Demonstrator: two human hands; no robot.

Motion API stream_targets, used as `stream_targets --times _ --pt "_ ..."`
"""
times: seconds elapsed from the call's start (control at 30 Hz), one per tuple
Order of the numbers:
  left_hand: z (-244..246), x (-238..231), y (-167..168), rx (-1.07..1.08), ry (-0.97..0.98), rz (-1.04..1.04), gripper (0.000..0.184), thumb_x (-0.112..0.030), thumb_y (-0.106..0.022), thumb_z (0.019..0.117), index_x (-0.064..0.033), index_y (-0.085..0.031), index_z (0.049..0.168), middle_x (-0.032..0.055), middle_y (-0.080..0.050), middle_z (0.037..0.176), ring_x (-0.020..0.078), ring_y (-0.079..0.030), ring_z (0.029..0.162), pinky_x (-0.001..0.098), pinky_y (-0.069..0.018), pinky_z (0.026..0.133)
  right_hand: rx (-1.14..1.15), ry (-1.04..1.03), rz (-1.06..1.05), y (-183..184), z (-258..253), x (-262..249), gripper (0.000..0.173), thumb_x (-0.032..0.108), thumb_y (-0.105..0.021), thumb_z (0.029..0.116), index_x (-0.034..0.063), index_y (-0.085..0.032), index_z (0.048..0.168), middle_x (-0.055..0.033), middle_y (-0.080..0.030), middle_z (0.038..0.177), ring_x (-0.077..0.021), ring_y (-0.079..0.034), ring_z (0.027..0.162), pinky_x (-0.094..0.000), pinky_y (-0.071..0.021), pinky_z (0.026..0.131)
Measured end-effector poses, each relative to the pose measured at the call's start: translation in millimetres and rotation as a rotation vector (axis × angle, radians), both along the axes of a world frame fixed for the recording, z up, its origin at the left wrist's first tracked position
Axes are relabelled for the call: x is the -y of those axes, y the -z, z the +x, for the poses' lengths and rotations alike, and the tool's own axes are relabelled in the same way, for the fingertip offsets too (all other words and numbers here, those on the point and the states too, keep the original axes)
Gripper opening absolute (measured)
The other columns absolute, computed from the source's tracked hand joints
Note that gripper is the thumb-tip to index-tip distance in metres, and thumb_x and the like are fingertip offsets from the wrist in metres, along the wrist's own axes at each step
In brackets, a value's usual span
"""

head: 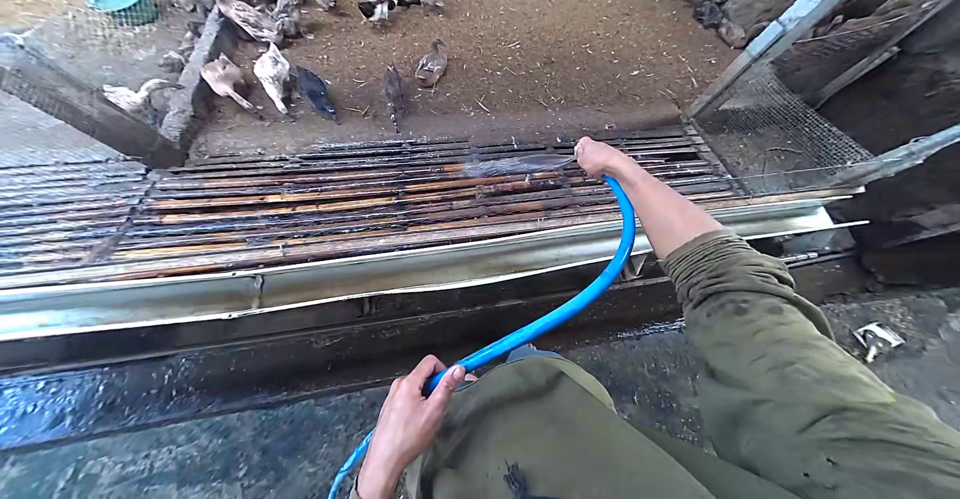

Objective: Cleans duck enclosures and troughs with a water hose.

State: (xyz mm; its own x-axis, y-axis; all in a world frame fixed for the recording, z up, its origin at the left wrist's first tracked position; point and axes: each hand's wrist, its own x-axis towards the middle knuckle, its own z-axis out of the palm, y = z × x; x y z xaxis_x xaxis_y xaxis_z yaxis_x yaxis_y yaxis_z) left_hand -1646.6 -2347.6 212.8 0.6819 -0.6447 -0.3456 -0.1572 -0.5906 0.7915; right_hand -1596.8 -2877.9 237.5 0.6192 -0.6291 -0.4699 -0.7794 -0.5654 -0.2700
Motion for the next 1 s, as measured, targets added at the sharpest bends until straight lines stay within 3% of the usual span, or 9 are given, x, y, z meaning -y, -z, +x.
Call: stream_targets --times 0.1,0.3,0.4,0.67,0.77,0.9,1.0 --pt "-7 14 -3 -0.002 -0.002 -0.001 0.051 -0.064 -0.053 0.0947 -0.0155 -0.068 0.088 -0.0083 -0.051 0.059 0.005 -0.048 0.051 0.0285 -0.041 0.05 0.005 -0.027 0.028 11 -5 21 0.044 0.028 -0.03 0.1125 0.0042 -0.04 0.148 -0.0293 -0.063 0.121 -0.043 -0.066 0.103 -0.061 -0.0516 0.087" --pt "-27 46 -5 -0.016 0.009 0.009 0.051 -0.065 -0.055 0.0935 -0.016 -0.069 0.09 -0.0084 -0.051 0.06 0.0045 -0.048 0.052 0.0282 -0.0416 0.051 0.006 -0.072 0.073 13 -20 47 0.04 0.029 -0.028 0.1136 0.0073 -0.042 0.144 -0.0237 -0.064 0.107 -0.0366 -0.065 0.088 -0.0549 -0.0523 0.078" --pt "-39 62 -6 -0.032 0.01 0.012 0.049 -0.063 -0.056 0.0931 -0.0158 -0.07 0.092 -0.0084 -0.053 0.062 0.0045 -0.05 0.054 0.0283 -0.0428 0.053 0.034 -0.108 0.124 9 -27 54 0.037 0.029 -0.027 0.1142 0.0082 -0.044 0.14 -0.018 -0.059 0.096 -0.0305 -0.059 0.076 -0.049 -0.0497 0.069" --pt "-68 101 -1 -0.048 -0.023 0.019 0.05 -0.065 -0.058 0.091 -0.0163 -0.069 0.092 -0.0081 -0.054 0.062 0.0051 -0.05 0.054 0.029 -0.0437 0.053 0.1 -0.107 0.202 24 -35 87 0.038 0.032 -0.026 0.1148 0.0101 -0.044 0.14 -0.0152 -0.058 0.091 -0.0264 -0.055 0.069 -0.0448 -0.0486 0.064" --pt "-79 113 2 -0.05 -0.042 0.025 0.052 -0.067 -0.059 0.0901 -0.0159 -0.07 0.093 -0.0075 -0.055 0.063 0.0059 -0.052 0.055 0.0305 -0.0448 0.054 0.128 -0.123 0.228 28 -35 100 0.037 0.03 -0.027 0.1148 0.0103 -0.043 0.142 -0.0166 -0.06 0.096 -0.0267 -0.057 0.068 -0.0453 -0.0505 0.064" --pt "-95 127 8 -0.067 -0.069 0.032 0.052 -0.066 -0.061 0.0896 -0.0153 -0.07 0.094 -0.0063 -0.057 0.064 0.0071 -0.053 0.056 0.0321 -0.046 0.055 0.174 -0.173 0.25 42 -32 114 0.035 0.033 -0.028 0.1145 0.0122 -0.045 0.137 -0.0126 -0.058 0.09 -0.0222 -0.053 0.063 -0.0409 -0.0478 0.059" --pt "-105 134 9 -0.111 -0.078 0.054 0.053 -0.066 -0.062 0.0895 -0.0134 -0.071 0.096 -0.0036 -0.06 0.069 0.0101 -0.057 0.061 0.0356 -0.0485 0.06 0.158 -0.208 0.223 36 -38 111 0.04 0.032 -0.026 0.115 0.008 -0.045 0.14 -0.0192 -0.061 0.1 -0.0311 -0.06 0.074 -0.0503 -0.0516 0.069"
